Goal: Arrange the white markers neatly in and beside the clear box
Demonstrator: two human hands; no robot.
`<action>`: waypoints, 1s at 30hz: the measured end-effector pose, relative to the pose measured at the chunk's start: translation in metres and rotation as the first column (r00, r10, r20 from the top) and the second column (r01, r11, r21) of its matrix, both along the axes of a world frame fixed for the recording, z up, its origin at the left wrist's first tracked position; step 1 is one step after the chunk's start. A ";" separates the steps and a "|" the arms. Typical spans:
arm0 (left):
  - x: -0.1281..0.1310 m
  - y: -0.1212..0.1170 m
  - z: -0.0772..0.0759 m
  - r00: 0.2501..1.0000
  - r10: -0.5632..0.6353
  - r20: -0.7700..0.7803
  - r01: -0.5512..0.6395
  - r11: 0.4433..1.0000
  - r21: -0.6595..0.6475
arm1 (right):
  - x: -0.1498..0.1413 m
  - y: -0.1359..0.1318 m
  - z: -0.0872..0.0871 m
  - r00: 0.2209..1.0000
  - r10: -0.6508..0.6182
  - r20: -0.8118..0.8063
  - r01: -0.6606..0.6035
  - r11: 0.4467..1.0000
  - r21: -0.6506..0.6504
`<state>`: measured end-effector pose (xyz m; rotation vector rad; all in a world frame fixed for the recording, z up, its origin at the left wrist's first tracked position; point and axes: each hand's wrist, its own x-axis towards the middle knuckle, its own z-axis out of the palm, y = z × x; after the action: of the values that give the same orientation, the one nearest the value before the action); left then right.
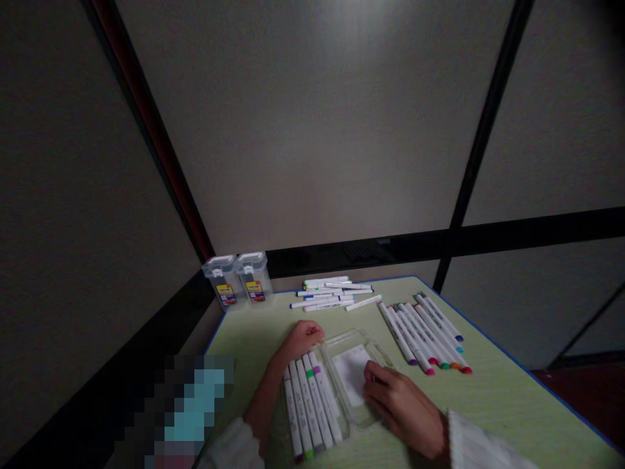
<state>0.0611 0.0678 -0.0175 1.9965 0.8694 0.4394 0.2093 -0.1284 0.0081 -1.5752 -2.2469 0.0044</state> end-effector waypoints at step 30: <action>0.078 -0.015 0.019 0.936 -0.071 -0.344 0.273 0.763 0.586 | -0.012 0.003 0.000 0.992 0.025 0.123 -0.021 0.999 -0.034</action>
<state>0.1391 0.0529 0.0018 2.8048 0.7626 0.3428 0.1977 -0.1252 0.0084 -1.6071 -2.3701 -0.0516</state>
